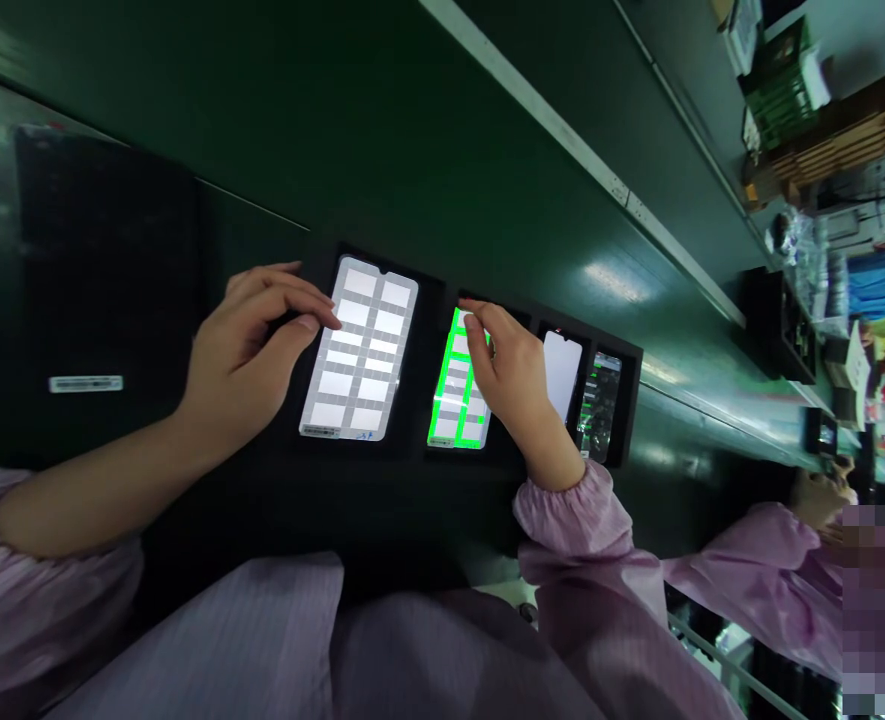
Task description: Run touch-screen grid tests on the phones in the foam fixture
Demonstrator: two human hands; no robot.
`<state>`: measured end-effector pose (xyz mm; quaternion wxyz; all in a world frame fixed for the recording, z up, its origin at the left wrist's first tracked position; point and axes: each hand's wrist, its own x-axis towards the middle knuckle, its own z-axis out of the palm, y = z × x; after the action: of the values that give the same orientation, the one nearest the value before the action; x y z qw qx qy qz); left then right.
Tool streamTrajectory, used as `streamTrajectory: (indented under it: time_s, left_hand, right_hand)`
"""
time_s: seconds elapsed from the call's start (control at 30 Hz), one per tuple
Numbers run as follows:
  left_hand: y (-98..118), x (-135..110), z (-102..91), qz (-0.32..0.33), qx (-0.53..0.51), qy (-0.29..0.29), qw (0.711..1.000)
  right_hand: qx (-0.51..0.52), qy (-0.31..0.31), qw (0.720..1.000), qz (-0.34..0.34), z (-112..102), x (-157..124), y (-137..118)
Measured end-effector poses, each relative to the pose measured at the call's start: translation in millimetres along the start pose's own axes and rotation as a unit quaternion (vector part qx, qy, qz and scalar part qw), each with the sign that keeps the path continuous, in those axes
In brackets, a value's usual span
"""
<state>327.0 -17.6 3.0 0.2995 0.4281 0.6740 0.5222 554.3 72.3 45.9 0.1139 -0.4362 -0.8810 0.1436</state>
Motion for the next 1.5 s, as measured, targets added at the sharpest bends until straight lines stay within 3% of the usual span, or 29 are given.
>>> streamTrajectory:
  time_s: [0.2,0.43,0.77,0.93,1.23,1.5]
  left_hand:
    - [-0.1,0.4,0.9,0.013,-0.008,0.001,1.0]
    - [-1.8,1.1,-0.4,0.008,0.003,0.0,1.0]
    - [0.9,1.0,1.7,0.003,-0.005,0.002,1.0]
    - [0.9,0.7,2.0,0.007,-0.012,0.0,1.0]
    - [-0.4,0.1,0.9,0.018,-0.011,0.002,1.0]
    - [-2.9,-1.0,2.1,0.028,-0.017,0.004,0.999]
  right_hand:
    - [0.003,0.044,0.999,0.01,-2.6,-5.8,5.4]
    - [-0.043,0.109,0.99,0.081,-9.3,-18.4,20.9]
    - [-0.035,0.11,0.99,0.078,-7.5,-22.4,21.0]
    - [-0.037,0.139,0.986,0.09,-8.8,-25.5,23.3]
    - [-0.065,0.127,0.989,0.044,-11.7,-52.3,11.0]
    - [-0.096,0.11,0.987,-0.07,-15.9,-95.7,-5.9]
